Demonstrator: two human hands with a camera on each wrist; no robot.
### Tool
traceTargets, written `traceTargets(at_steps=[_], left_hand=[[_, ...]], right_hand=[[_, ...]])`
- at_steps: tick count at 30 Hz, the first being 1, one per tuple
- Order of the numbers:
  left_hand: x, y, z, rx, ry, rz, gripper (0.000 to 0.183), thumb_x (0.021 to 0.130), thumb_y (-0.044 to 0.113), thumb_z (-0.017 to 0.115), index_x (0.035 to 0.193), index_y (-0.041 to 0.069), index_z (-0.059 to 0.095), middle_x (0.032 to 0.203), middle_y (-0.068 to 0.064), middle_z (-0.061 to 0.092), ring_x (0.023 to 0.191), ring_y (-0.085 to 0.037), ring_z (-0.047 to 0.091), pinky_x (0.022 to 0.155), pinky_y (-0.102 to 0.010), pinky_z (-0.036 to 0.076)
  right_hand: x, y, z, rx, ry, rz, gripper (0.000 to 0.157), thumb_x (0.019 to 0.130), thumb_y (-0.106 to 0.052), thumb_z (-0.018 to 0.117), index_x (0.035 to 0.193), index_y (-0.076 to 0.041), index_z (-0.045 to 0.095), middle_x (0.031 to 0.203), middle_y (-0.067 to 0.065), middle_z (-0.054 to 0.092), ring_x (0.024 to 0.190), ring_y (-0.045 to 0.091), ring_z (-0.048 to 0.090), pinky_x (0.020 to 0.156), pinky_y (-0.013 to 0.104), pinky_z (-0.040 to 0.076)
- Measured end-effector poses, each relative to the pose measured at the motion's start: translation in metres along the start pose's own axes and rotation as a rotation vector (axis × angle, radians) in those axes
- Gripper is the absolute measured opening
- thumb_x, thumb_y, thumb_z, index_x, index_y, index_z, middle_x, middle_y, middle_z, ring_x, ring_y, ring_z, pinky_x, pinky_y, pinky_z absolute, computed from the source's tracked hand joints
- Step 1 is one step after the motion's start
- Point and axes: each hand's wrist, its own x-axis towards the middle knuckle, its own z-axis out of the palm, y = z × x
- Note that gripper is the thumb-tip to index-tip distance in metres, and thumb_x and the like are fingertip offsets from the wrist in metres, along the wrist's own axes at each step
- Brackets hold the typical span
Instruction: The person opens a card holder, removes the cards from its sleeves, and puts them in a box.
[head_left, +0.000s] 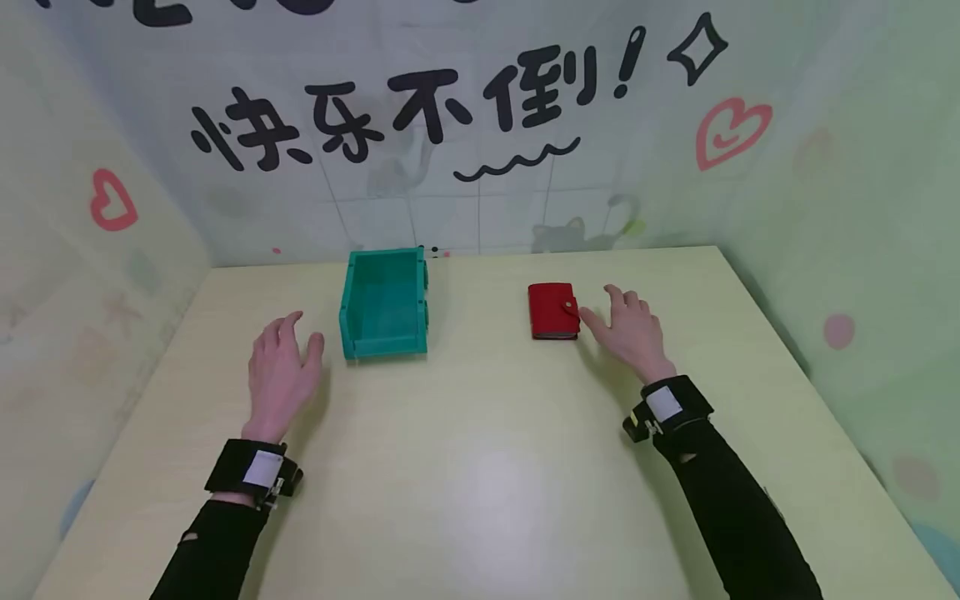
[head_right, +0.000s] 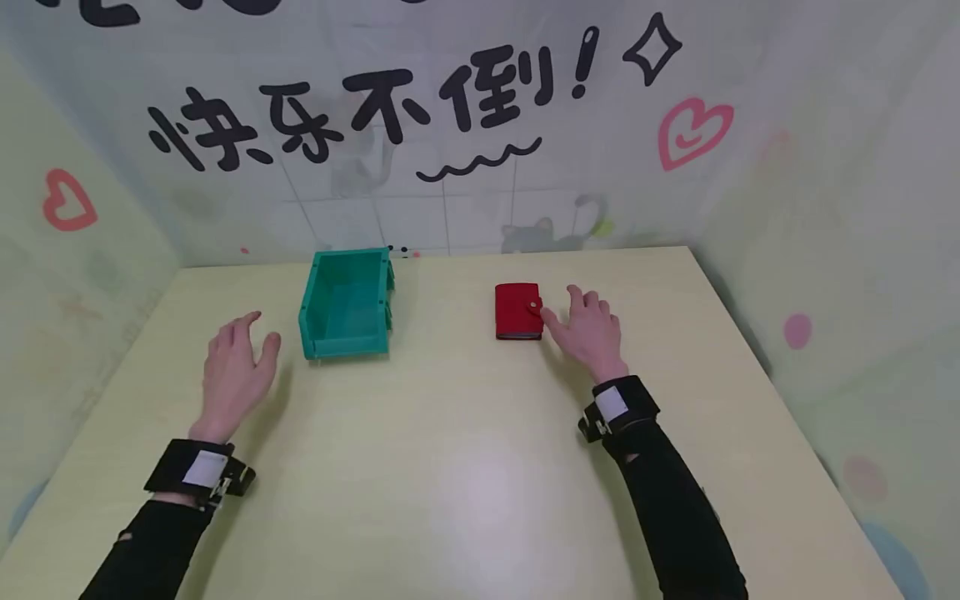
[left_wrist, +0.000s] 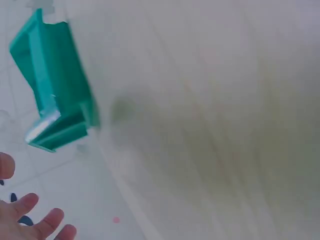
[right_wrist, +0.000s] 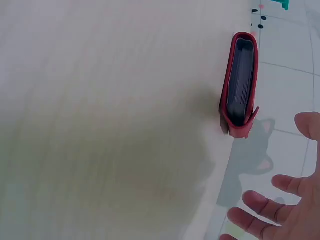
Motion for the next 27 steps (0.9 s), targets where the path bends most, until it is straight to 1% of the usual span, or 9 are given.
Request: traceTargets(at_steps=[2, 3, 5, 8, 12, 15, 19, 22, 27], left_hand=[[-0.004, 0.008, 0.000, -0.052, 0.061, 0.012, 0.051, 0.106, 0.033, 0.041, 0.144, 0.000, 0.042, 0.144, -0.030, 0.042, 0.132, -0.051, 0.035, 0.104, -0.066, 0.035], [-0.006, 0.013, 0.001, -0.076, 0.077, 0.018, 0.048, 0.106, 0.032, 0.042, 0.142, 0.000, 0.045, 0.140, -0.029, 0.045, 0.129, -0.049, 0.037, 0.099, -0.063, 0.038], [-0.009, 0.024, 0.002, -0.120, 0.091, 0.034, 0.043, 0.106, 0.030, 0.043, 0.138, 0.001, 0.048, 0.133, -0.026, 0.048, 0.123, -0.044, 0.039, 0.089, -0.055, 0.041], [-0.014, 0.040, 0.003, -0.188, 0.095, 0.069, 0.038, 0.106, 0.025, 0.046, 0.133, 0.000, 0.051, 0.121, -0.022, 0.051, 0.111, -0.038, 0.043, 0.079, -0.043, 0.039], [-0.022, 0.057, 0.007, -0.288, 0.090, 0.146, 0.031, 0.104, 0.016, 0.051, 0.128, -0.003, 0.056, 0.107, -0.019, 0.055, 0.094, -0.029, 0.043, 0.075, -0.033, 0.032], [-0.028, 0.067, 0.013, -0.329, 0.056, 0.196, 0.027, 0.103, 0.011, 0.053, 0.125, -0.003, 0.059, 0.100, -0.016, 0.057, 0.087, -0.026, 0.044, 0.074, -0.031, 0.032], [-0.035, 0.075, 0.023, -0.354, -0.019, 0.204, 0.026, 0.102, 0.010, 0.056, 0.126, 0.000, 0.059, 0.099, -0.014, 0.058, 0.086, -0.029, 0.047, 0.072, -0.028, 0.035], [-0.037, 0.081, 0.028, -0.368, -0.065, 0.200, 0.027, 0.102, 0.010, 0.057, 0.127, 0.000, 0.058, 0.099, -0.013, 0.059, 0.085, -0.029, 0.047, 0.070, -0.026, 0.035], [-0.039, 0.089, 0.038, -0.390, -0.116, 0.194, 0.026, 0.102, 0.011, 0.056, 0.127, 0.001, 0.058, 0.099, -0.012, 0.059, 0.084, -0.021, 0.045, 0.071, -0.026, 0.036]], right_hand=[[0.008, -0.005, 0.006, 0.044, -0.020, 0.027, 0.076, 0.098, -0.059, 0.045, 0.144, 0.001, 0.038, 0.132, 0.029, 0.051, 0.114, 0.046, 0.054, 0.090, 0.057, 0.049], [0.012, -0.007, 0.009, 0.066, -0.033, 0.044, 0.076, 0.097, -0.061, 0.046, 0.140, 0.002, 0.039, 0.126, 0.028, 0.053, 0.107, 0.043, 0.057, 0.084, 0.052, 0.051], [0.018, -0.011, 0.013, 0.102, -0.060, 0.074, 0.076, 0.095, -0.063, 0.049, 0.134, 0.002, 0.039, 0.114, 0.025, 0.056, 0.093, 0.037, 0.059, 0.074, 0.043, 0.050], [0.027, -0.016, 0.020, 0.107, -0.097, 0.106, 0.076, 0.093, -0.065, 0.051, 0.127, 0.002, 0.040, 0.098, 0.021, 0.057, 0.081, 0.031, 0.059, 0.067, 0.034, 0.045], [0.034, -0.021, 0.028, 0.044, -0.126, 0.128, 0.071, 0.091, -0.068, 0.052, 0.112, -0.001, 0.045, 0.087, 0.016, 0.057, 0.074, 0.029, 0.059, 0.063, 0.032, 0.042], [0.036, -0.021, 0.034, -0.016, -0.119, 0.139, 0.068, 0.091, -0.070, 0.049, 0.102, -0.003, 0.048, 0.083, 0.014, 0.056, 0.074, 0.029, 0.059, 0.062, 0.033, 0.040], [0.039, -0.020, 0.040, -0.067, -0.099, 0.138, 0.066, 0.092, -0.071, 0.047, 0.099, -0.005, 0.048, 0.080, 0.013, 0.053, 0.073, 0.029, 0.058, 0.062, 0.034, 0.038], [0.041, -0.019, 0.040, -0.085, -0.117, 0.123, 0.059, 0.097, -0.064, 0.044, 0.100, -0.005, 0.048, 0.080, 0.014, 0.054, 0.074, 0.030, 0.058, 0.062, 0.035, 0.039], [0.043, -0.021, 0.036, -0.076, -0.155, 0.093, 0.042, 0.103, -0.049, 0.039, 0.104, -0.007, 0.048, 0.082, 0.015, 0.054, 0.076, 0.032, 0.057, 0.064, 0.037, 0.039]])
